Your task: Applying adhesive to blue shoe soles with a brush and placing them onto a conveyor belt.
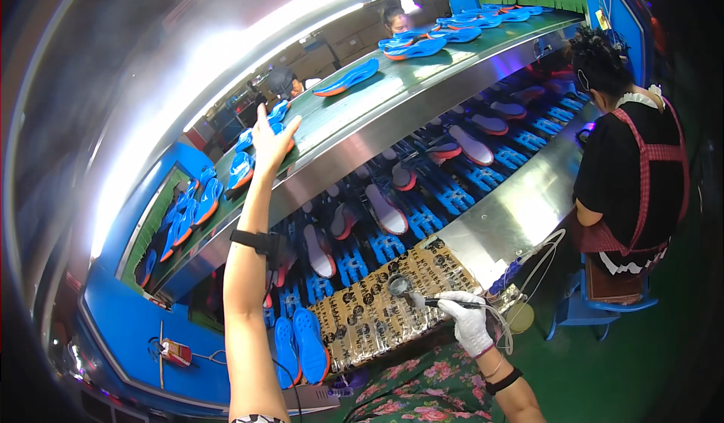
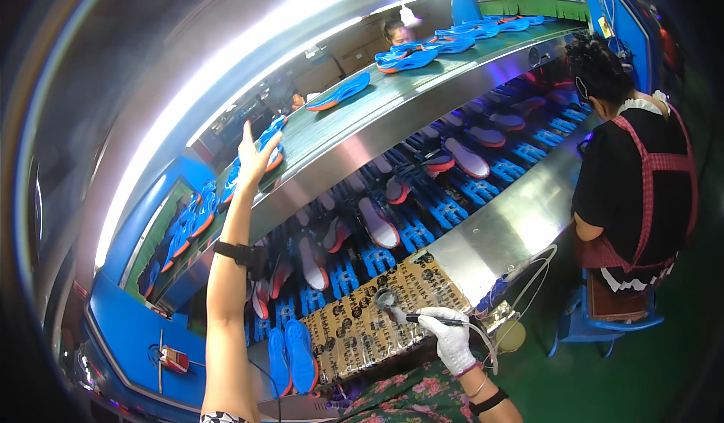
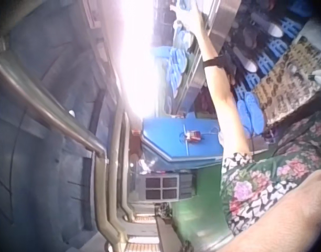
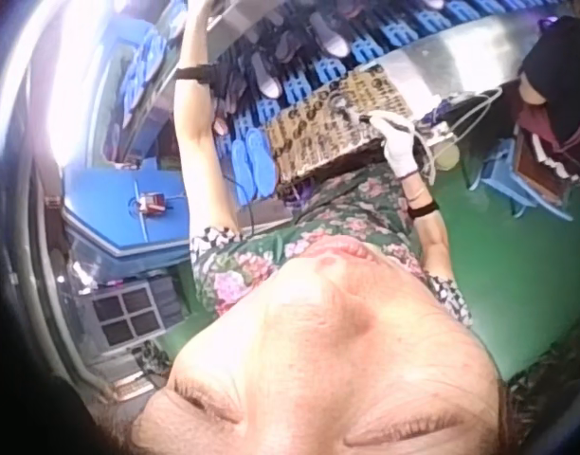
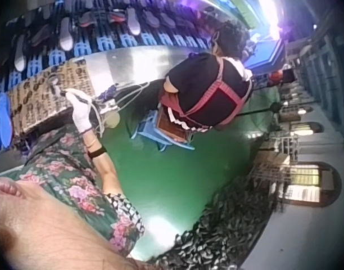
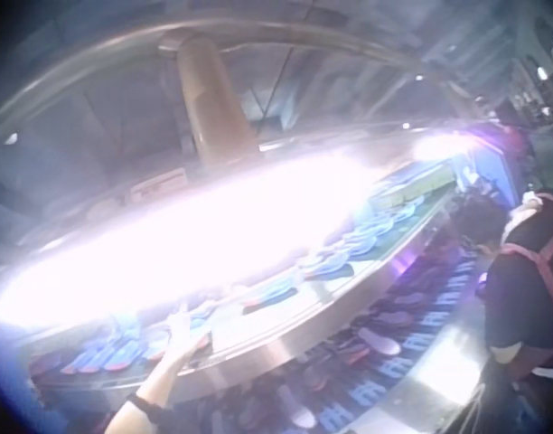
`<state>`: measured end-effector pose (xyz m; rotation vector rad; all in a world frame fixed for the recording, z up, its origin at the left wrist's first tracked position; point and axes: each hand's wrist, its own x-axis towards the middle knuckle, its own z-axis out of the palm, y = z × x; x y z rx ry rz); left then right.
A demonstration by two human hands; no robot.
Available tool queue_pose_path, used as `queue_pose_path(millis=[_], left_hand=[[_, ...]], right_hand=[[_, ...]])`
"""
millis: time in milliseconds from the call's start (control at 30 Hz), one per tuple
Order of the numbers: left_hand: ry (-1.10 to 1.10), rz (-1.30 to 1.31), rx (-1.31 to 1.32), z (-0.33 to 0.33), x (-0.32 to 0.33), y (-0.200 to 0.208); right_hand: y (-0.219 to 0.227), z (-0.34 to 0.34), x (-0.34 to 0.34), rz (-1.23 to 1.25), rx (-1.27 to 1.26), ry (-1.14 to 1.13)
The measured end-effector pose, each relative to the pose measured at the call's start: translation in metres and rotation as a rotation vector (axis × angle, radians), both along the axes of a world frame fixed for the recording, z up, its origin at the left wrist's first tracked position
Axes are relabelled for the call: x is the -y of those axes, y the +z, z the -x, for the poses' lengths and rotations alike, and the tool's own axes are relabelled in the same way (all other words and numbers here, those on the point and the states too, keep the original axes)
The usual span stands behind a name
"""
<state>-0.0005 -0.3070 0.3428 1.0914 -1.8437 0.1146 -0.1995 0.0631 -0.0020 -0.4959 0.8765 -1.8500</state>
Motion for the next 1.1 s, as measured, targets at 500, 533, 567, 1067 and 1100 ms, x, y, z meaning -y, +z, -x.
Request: queue_pose_path(millis=[500, 533, 567, 1067, 1100], left_hand=[[0.441, -0.053, 1.378, 0.177, 0.105, 0.067], [0.463, -0.054, 1.383, 0.167, 0.126, 0.073], [0.669, -0.094, 1.535, 0.144, 0.151, 0.09], [0.79, -0.33, 1.634, 0.147, 0.239, 0.019], [0.709, -0.331, 1.648, 0.158, 0.226, 0.009]], right_hand=[[-0.008, 0.034, 0.008, -0.075, -0.035, -0.095], [-0.003, 0.034, 0.008, -0.086, -0.022, -0.065], [-0.001, 0.029, 0.009, -0.054, -0.007, -0.034], [0.024, 0.053, 0.044, -0.101, -0.228, -0.041], [0.023, 0.053, 0.044, -0.144, -0.199, -0.071]])
